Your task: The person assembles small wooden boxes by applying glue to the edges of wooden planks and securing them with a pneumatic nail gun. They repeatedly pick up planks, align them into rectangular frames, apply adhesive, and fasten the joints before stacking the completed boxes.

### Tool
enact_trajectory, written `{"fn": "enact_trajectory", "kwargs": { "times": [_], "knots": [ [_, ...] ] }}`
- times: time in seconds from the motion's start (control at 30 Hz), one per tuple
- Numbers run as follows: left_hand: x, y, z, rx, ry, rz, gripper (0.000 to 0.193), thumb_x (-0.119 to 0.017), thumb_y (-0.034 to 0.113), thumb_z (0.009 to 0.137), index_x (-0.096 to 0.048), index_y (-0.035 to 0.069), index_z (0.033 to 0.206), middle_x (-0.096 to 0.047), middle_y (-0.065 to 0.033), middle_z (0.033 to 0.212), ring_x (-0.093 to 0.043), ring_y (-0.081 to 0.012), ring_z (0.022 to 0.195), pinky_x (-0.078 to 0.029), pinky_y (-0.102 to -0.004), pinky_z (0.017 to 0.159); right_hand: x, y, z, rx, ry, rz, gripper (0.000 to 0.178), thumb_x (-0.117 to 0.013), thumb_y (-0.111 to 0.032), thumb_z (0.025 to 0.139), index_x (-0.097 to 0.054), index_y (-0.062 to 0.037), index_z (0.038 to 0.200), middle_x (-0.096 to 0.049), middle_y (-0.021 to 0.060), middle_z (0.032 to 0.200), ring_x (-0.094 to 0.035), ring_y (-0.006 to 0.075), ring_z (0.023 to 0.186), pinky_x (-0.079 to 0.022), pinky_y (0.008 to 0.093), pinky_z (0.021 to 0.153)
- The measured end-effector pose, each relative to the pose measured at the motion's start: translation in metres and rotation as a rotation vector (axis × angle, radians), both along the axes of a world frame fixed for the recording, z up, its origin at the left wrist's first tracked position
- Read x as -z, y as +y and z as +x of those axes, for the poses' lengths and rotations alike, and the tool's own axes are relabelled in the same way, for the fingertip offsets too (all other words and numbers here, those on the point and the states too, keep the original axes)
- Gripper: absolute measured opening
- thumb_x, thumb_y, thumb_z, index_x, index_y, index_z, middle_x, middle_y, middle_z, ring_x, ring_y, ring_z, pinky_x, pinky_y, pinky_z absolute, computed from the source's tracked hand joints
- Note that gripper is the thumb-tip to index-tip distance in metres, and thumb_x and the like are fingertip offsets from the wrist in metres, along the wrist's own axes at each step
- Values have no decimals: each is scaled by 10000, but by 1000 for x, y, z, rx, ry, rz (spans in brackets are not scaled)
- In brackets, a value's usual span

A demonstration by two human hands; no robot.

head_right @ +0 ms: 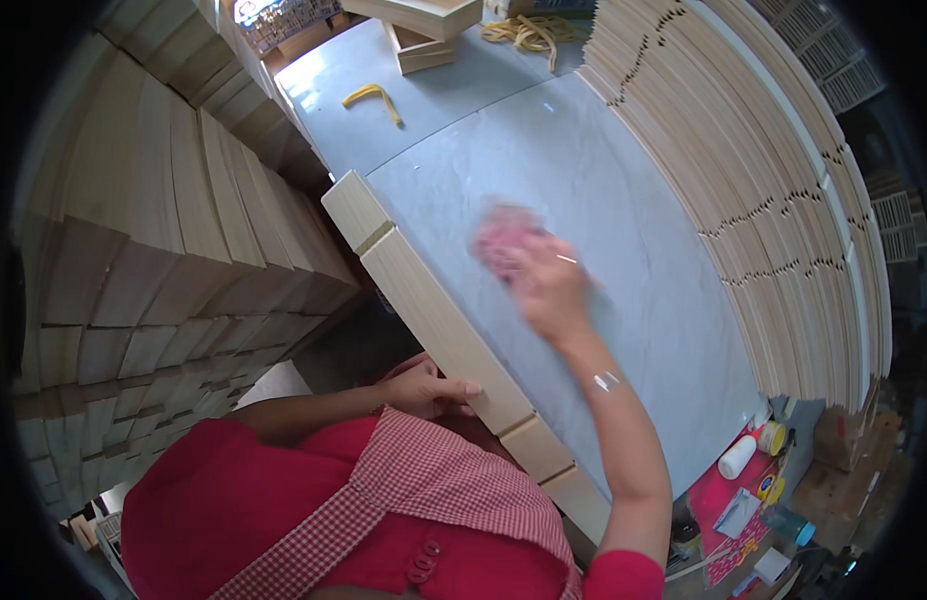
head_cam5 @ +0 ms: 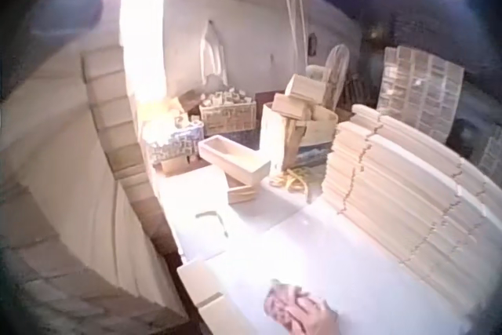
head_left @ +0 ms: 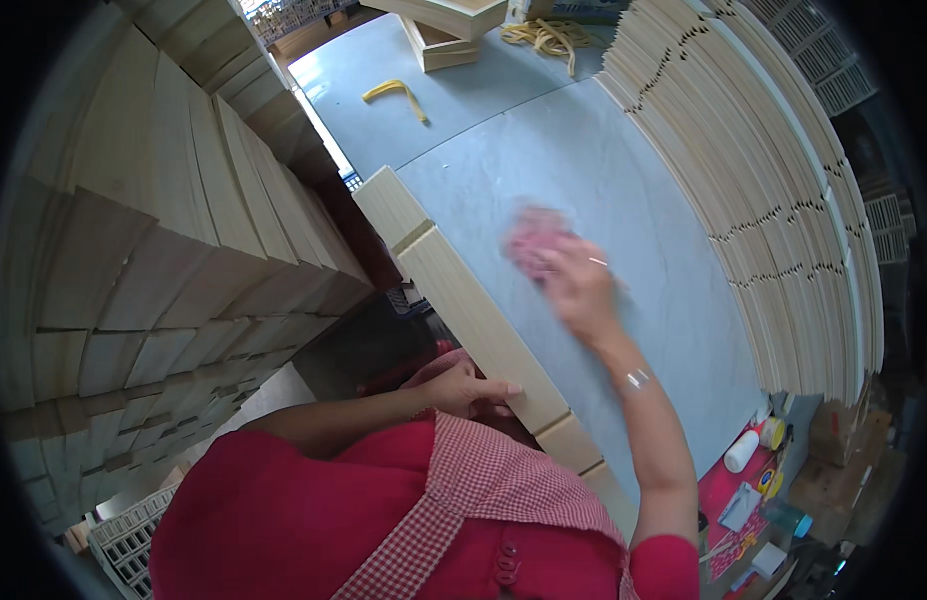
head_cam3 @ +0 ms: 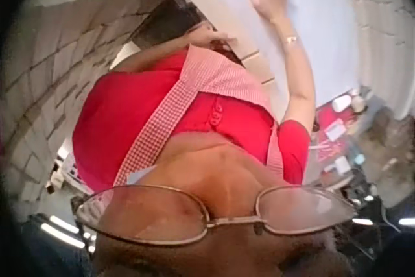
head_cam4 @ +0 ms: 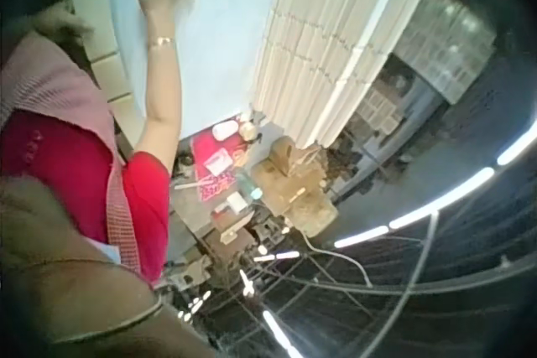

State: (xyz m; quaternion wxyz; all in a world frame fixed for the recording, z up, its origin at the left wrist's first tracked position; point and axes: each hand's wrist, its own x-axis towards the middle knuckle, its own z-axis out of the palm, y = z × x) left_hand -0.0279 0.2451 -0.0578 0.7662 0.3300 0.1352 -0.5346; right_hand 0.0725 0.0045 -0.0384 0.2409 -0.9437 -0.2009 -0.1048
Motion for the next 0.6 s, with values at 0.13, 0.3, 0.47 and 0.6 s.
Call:
{"fn": "enact_trajectory", "kwargs": {
  "times": [0.13, 0.3, 0.47, 0.6],
  "knots": [
    [16, 13, 3, 40, -162, -199, 340, -689, 97, 980, -597, 8, 1295, -675, -78, 1202, -660, -169, 1096, -576, -296, 884, 21, 115, 81, -421, -83, 51, 323, -619, -129, 894, -690, -114, 1209, -589, 129, 1422, -481, 365, 1375, -360, 498, 1165],
    [-12, 11, 11, 45, -58, -36, 238, -704, 62, 955, -625, 34, 1178, -677, -43, 1074, -636, -138, 993, -529, -304, 858, 38, 115, 169, -298, -205, -73, 220, -581, -155, 922, -698, -136, 1108, -607, 64, 1418, -505, 286, 1369, -401, 468, 1125],
    [-29, -1, 23, 0, 66, -36, 331, -692, 91, 974, -602, 6, 1281, -681, -81, 1199, -669, -178, 1078, -572, -303, 866, 31, -7, 212, 367, -93, -216, 269, -562, -226, 924, -672, -176, 1164, -591, 30, 1408, -480, 257, 1380, -410, 546, 1073],
    [-36, -16, 36, -34, 73, -4, 166, -671, 54, 973, -629, 41, 1133, -699, -61, 1035, -688, -156, 966, -594, -340, 831, 48, -109, 143, 665, -168, -342, 316, -551, -217, 925, -654, -159, 1219, -595, 38, 1341, -532, 286, 1285, -453, 590, 984]
  ]
}}
